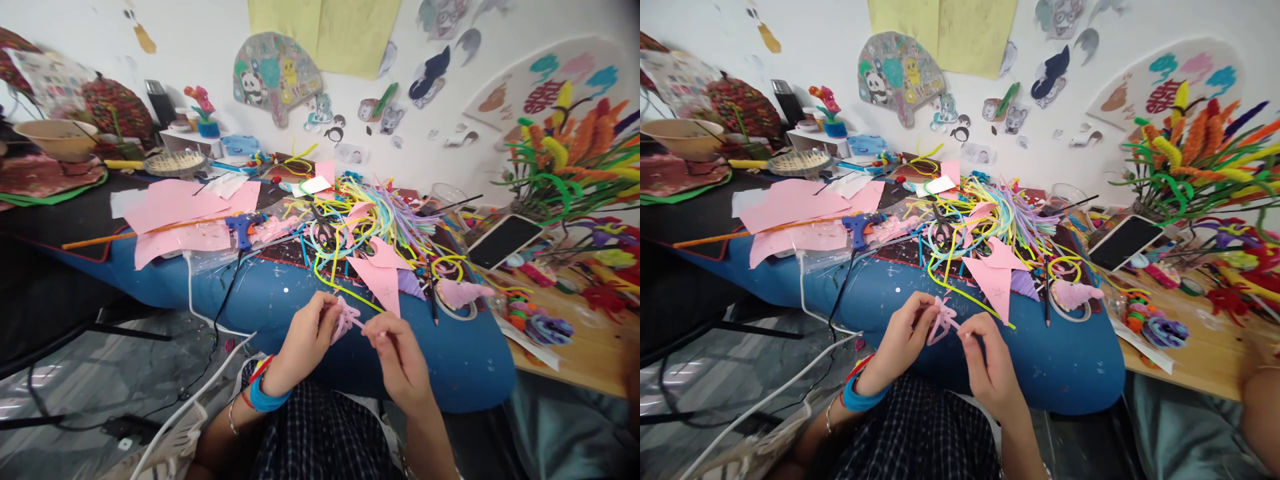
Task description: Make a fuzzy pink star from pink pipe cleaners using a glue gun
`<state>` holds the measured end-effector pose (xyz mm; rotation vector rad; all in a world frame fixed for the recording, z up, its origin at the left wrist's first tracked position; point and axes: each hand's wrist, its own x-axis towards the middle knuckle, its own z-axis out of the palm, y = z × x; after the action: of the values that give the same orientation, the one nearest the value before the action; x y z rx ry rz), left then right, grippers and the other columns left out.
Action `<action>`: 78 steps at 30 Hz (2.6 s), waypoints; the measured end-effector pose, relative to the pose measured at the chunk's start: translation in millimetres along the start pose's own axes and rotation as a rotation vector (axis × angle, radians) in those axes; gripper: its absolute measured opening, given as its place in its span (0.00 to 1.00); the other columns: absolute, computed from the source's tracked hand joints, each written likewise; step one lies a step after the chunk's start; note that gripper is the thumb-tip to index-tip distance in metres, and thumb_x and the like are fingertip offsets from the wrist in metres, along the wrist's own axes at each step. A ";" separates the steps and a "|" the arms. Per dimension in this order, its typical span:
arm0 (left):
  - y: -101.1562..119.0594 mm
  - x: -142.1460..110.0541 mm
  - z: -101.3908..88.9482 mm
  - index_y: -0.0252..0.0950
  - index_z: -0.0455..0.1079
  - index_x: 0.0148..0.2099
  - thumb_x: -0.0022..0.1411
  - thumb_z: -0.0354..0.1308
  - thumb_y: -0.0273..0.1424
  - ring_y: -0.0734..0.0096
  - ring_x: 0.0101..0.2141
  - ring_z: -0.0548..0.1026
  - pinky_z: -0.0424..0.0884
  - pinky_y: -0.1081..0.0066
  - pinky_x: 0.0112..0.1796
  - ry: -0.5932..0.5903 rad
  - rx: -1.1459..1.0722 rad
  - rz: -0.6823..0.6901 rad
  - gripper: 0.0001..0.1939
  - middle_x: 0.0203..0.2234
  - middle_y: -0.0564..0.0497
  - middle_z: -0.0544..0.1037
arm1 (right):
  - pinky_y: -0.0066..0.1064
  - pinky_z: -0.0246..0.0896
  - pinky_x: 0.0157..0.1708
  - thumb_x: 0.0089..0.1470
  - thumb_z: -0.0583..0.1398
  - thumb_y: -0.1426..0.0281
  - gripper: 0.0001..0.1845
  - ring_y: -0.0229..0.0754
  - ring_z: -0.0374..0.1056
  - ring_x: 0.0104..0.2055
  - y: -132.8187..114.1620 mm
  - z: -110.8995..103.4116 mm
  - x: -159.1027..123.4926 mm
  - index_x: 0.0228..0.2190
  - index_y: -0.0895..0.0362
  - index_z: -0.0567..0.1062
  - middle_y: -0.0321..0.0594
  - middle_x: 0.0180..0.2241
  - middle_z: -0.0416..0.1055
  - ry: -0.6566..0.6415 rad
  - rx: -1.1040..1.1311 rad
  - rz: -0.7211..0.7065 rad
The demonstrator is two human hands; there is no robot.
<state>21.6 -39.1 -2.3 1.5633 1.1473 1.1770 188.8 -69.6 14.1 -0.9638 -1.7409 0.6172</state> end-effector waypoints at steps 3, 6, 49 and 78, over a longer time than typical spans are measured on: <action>-0.6 2.3 -1.5 0.37 0.63 0.38 0.68 0.49 0.36 0.77 0.21 0.66 0.62 0.77 0.24 -0.034 -0.108 -0.052 0.08 0.22 0.58 0.68 | 0.35 0.63 0.31 0.59 0.59 0.68 0.07 0.43 0.64 0.33 2.8 3.5 0.3 0.40 0.53 0.68 0.38 0.31 0.68 -0.153 -0.321 -0.181; -0.5 5.6 -2.9 0.37 0.62 0.36 0.68 0.49 0.38 0.79 0.18 0.64 0.61 0.78 0.21 -0.061 -0.244 -0.110 0.11 0.20 0.60 0.65 | 0.36 0.65 0.31 0.55 0.63 0.70 0.11 0.45 0.65 0.33 6.8 11.8 0.6 0.40 0.54 0.68 0.41 0.31 0.70 -0.174 -0.548 -0.386; -4.7 10.6 -26.6 0.37 0.65 0.39 0.69 0.48 0.33 0.78 0.20 0.67 0.63 0.78 0.27 -0.230 0.113 0.060 0.08 0.18 0.60 0.67 | 0.26 0.51 0.11 0.52 0.62 0.71 0.11 0.39 0.49 0.20 -10.8 -49.6 -13.8 0.39 0.49 0.74 0.30 0.17 0.50 0.201 0.718 -0.237; -10.7 0.8 -2.7 0.37 0.65 0.39 0.68 0.52 0.37 0.77 0.18 0.70 0.66 0.78 0.22 0.020 -0.224 -0.039 0.09 0.18 0.59 0.69 | 0.33 0.68 0.35 0.52 0.62 0.79 0.10 0.41 0.69 0.34 12.5 40.2 -2.1 0.35 0.55 0.73 0.40 0.32 0.72 0.294 -0.587 -0.266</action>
<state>17.3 -35.7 -11.8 1.3570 1.0161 1.2513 155.6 -63.1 -11.0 -1.1206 -1.7670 -0.2202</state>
